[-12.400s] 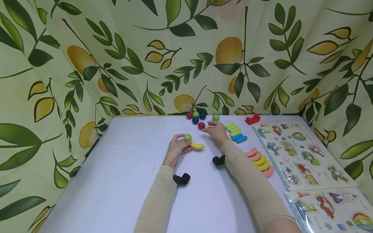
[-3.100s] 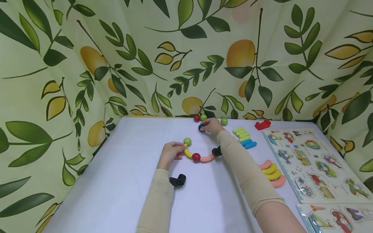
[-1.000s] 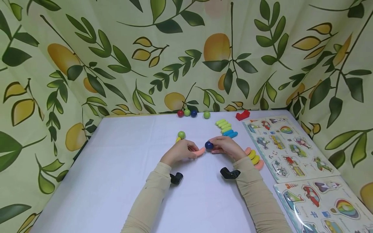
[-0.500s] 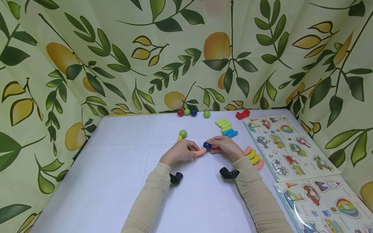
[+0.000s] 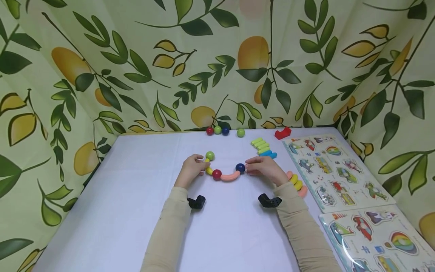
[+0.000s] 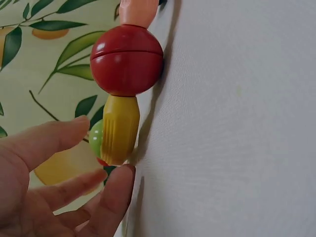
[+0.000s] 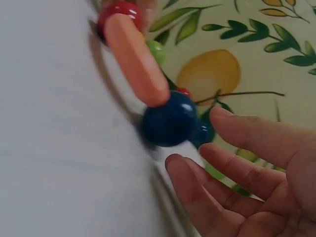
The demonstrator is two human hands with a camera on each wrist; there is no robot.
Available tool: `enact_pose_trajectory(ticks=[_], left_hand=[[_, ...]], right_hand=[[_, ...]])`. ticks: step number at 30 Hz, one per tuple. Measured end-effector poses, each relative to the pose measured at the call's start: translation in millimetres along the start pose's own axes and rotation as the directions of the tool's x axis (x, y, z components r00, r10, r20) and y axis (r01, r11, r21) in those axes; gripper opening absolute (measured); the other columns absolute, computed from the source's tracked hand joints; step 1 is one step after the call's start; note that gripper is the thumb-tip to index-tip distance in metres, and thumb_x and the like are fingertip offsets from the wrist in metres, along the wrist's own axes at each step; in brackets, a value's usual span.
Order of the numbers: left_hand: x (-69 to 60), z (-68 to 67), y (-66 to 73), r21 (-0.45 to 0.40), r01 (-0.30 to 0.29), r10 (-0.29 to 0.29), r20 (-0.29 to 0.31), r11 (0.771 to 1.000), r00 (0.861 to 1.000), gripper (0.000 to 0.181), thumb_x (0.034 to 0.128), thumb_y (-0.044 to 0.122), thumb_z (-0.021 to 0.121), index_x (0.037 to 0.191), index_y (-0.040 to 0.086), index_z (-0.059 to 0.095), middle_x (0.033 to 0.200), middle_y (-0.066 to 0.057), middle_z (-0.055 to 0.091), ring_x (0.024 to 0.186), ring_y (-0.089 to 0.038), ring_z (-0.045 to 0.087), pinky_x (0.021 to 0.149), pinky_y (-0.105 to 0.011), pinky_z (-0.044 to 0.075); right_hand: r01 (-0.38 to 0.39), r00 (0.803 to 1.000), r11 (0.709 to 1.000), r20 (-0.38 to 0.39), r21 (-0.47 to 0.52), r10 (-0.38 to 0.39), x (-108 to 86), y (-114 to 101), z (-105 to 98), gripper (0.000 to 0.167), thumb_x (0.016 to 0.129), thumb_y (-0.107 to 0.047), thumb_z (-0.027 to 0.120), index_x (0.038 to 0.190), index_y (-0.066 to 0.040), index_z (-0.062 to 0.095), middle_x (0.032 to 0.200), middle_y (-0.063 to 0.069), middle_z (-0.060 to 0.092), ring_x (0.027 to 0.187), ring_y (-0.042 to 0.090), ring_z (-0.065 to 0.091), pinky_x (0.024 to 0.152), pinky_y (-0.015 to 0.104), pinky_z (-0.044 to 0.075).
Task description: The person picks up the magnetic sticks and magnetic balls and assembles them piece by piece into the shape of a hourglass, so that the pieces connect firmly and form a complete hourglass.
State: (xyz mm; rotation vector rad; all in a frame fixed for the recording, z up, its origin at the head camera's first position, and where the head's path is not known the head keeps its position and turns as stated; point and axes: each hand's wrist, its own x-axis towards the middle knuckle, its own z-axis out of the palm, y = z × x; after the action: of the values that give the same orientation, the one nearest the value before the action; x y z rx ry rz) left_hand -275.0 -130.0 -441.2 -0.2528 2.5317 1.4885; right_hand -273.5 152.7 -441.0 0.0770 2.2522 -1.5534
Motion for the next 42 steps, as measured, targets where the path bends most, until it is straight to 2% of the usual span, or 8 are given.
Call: enact_pose_trajectory(ticks=[3,7,14,18,26,31,37,42], left_hand=[[1.9,1.0,-0.2,-0.053,0.028,-0.027,0.013,0.998,1.0,0.045,0.0925,0.021,0.068,0.132,0.004,0.057,0.111,-0.016,0.063,0.078,-0.014,0.062,0.064,-0.018,0.056],[1.9,1.9,-0.4,-0.085,0.05,-0.048,0.016,0.995,0.999,0.039,0.0927,0.019,0.068,0.127,0.003,0.061,0.108,-0.015,0.064,0.076,-0.014,0.062,0.064,-0.019,0.057],[2.6,2.7,-3.7,-0.127,0.072,-0.071,0.01,0.989,0.997,0.036,0.0899,0.016,0.072,0.122,0.001,0.065,0.109,-0.014,0.065,0.076,-0.012,0.062,0.066,-0.019,0.057],[2.8,2.7,-5.2,-0.117,0.07,-0.071,0.003,0.991,0.998,0.034,0.0895,0.016,0.072,0.119,0.002,0.065,0.109,-0.013,0.064,0.077,-0.013,0.062,0.066,-0.019,0.056],[1.1,5.1,-5.1,-0.111,0.056,-0.055,0.008,0.992,0.998,0.035,0.0892,0.017,0.072,0.12,0.002,0.064,0.109,-0.013,0.064,0.079,-0.014,0.061,0.067,-0.018,0.055],[0.6,5.3,-6.8,-0.114,0.063,-0.062,0.011,0.991,0.998,0.033,0.089,0.017,0.073,0.119,0.003,0.065,0.108,-0.012,0.064,0.08,-0.014,0.061,0.067,-0.019,0.055],[-1.0,4.4,-6.5,-0.113,0.068,-0.067,0.012,0.991,0.998,0.032,0.0881,0.014,0.073,0.117,0.002,0.065,0.107,-0.013,0.064,0.083,-0.015,0.063,0.068,-0.02,0.056],[-2.3,7.2,-1.2,-0.082,0.07,-0.07,-0.004,0.994,0.998,0.031,0.0885,0.018,0.073,0.116,0.004,0.065,0.107,-0.012,0.065,0.083,-0.016,0.062,0.066,-0.02,0.054]], right_hand=[[-0.05,0.998,0.998,-0.038,-0.031,0.049,-10.3,-5,-19,0.048,0.093,-0.033,0.069,0.134,-0.01,0.06,0.13,0.012,0.066,0.115,0.024,0.064,0.091,0.053,0.052],[-0.123,0.988,0.991,-0.098,-0.048,0.118,-25.7,-1,-49,0.058,0.092,-0.043,0.068,0.14,-0.014,0.054,0.144,0.013,0.054,0.13,0.032,0.049,0.084,0.051,0.052],[-0.146,0.981,0.975,-0.15,-0.17,0.121,-45.1,23,-88,0.063,0.094,-0.038,0.066,0.144,-0.006,0.047,0.149,0.022,0.046,0.136,0.041,0.036,0.111,0.059,0.033],[-0.125,0.987,0.968,-0.123,-0.219,0.1,-50.6,32,-97,0.057,0.094,-0.027,0.068,0.14,0.001,0.05,0.144,0.026,0.05,0.132,0.042,0.042,0.106,0.052,0.041],[-0.141,0.982,0.949,-0.16,-0.282,0.099,-42.0,31,-95,0.046,0.093,-0.024,0.069,0.129,0.003,0.059,0.128,0.023,0.06,0.108,0.031,0.055,0.086,0.032,0.048],[-0.199,0.959,0.933,-0.254,-0.299,0.123,-30.8,24,-83,0.046,0.093,-0.026,0.069,0.124,0.006,0.06,0.112,0.021,0.065,0.097,0.029,0.057,0.08,0.032,0.049],[-0.256,0.941,0.898,-0.307,-0.357,0.146,-23.2,13,-62,0.04,0.092,-0.023,0.069,0.116,0.009,0.063,0.109,0.024,0.063,0.096,0.033,0.051,0.076,0.035,0.046],[-0.27,0.933,0.902,-0.321,-0.337,0.16,-16.9,6,-48,0.032,0.093,-0.02,0.066,0.11,0.008,0.066,0.101,0.021,0.066,0.093,0.03,0.052,0.074,0.033,0.043]])
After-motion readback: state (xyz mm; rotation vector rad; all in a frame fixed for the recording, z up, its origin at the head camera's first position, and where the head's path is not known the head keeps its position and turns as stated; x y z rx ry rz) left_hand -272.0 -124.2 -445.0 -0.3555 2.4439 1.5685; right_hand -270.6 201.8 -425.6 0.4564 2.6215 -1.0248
